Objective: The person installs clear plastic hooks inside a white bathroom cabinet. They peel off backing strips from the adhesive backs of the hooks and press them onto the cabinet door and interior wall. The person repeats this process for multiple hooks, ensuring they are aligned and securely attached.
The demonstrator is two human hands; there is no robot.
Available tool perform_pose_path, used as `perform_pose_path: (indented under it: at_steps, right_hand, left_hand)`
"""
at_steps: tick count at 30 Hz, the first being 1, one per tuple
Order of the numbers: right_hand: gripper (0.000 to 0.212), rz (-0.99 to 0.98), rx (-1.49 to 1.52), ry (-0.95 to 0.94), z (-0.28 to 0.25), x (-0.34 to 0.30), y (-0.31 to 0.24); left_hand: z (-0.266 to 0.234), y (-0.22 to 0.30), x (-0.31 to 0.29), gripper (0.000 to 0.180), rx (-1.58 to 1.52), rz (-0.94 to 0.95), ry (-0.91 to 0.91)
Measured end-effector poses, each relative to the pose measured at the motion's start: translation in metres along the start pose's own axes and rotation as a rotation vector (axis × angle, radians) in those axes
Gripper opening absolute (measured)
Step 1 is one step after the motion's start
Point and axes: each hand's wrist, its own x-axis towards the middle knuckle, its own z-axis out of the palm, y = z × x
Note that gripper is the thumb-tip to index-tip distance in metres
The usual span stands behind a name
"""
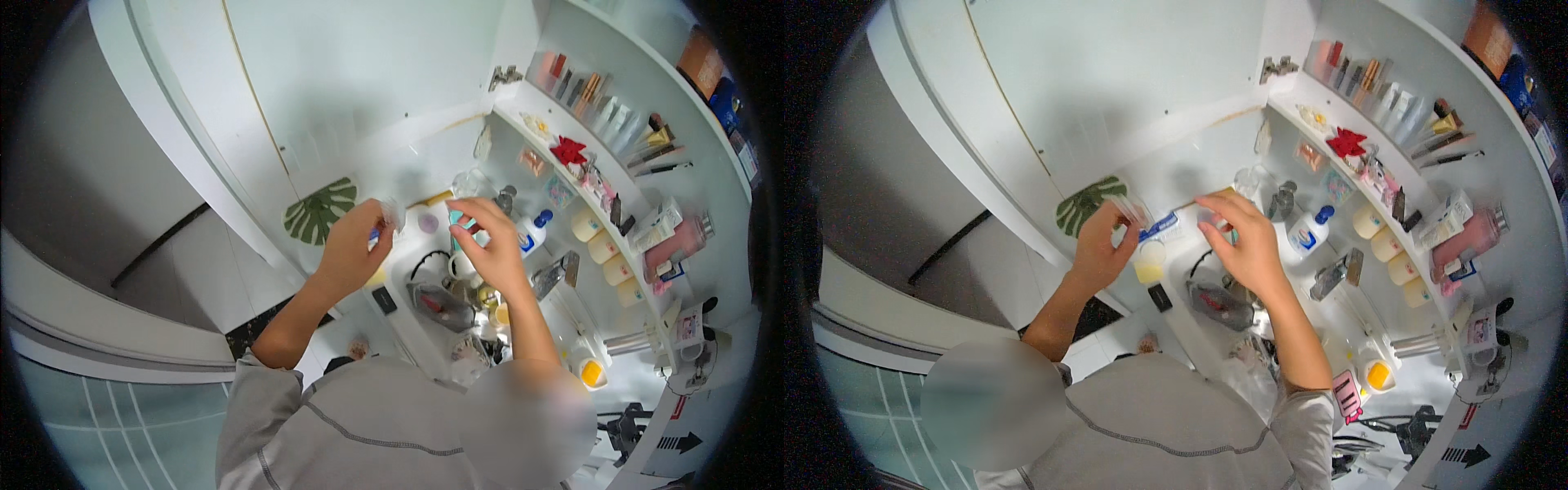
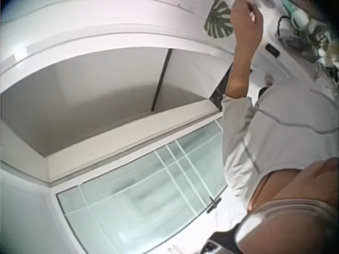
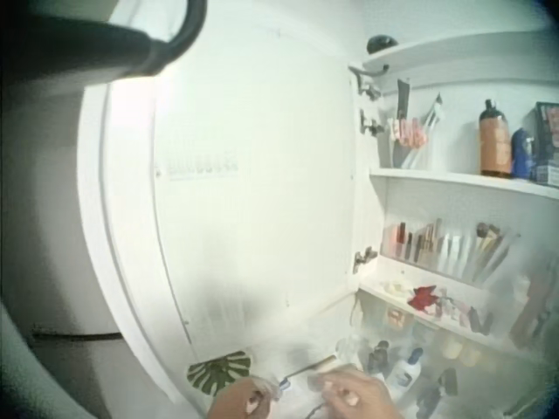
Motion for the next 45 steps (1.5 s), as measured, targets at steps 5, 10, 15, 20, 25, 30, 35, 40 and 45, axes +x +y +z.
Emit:
perform_pose_path:
  at_steps: [5,10,15,20,25,30,35,40,45]
  right_hand:
    - [0.023,-0.522,-0.365,0.047,-0.008,0.028,-0.061]
    - [0.015,-0.618,-0.564,0.076,-0.007,0.041,-0.05]
    - [0.015,-0.547,-0.476,0.087,-0.004,0.059,-0.037]
    - [0.015,-0.618,-0.404,0.133,-0.011,0.086,-0.026]
    - [0.012,-0.548,-0.245,0.2,-0.009,0.103,-0.018]
    - [0.005,-0.249,0.192,0.345,0.01,0.105,-0.012]
    - [0.012,-0.223,0.311,0.475,0.022,0.102,-0.021]
    - [0.019,-0.323,0.233,0.421,0.02,0.102,-0.015]
    - [0.025,-0.511,0.026,0.405,-0.021,0.111,-0.017]
  left_hand:
    - [-0.014,0.014,0.029,0.03,0.387,0.424,0.171]
    - [-0.027,0.019,0.05,0.038,0.651,0.627,0.254]
    - [-0.037,0.017,0.069,0.035,0.741,0.782,0.27]
    - [-0.047,0.012,0.094,0.033,0.716,0.916,0.245]
    - [-0.055,0.014,0.126,0.038,0.459,0.628,0.155]
    - [-0.029,0.033,0.147,0.047,-0.35,0.195,0.202]
    - [-0.012,0.023,0.145,0.039,-0.723,-0.196,-0.104]
    - [-0.019,0.025,0.153,0.037,-0.702,-0.284,-0.208]
    - [-0.044,0.031,0.159,0.051,-0.783,-0.434,-0.479]
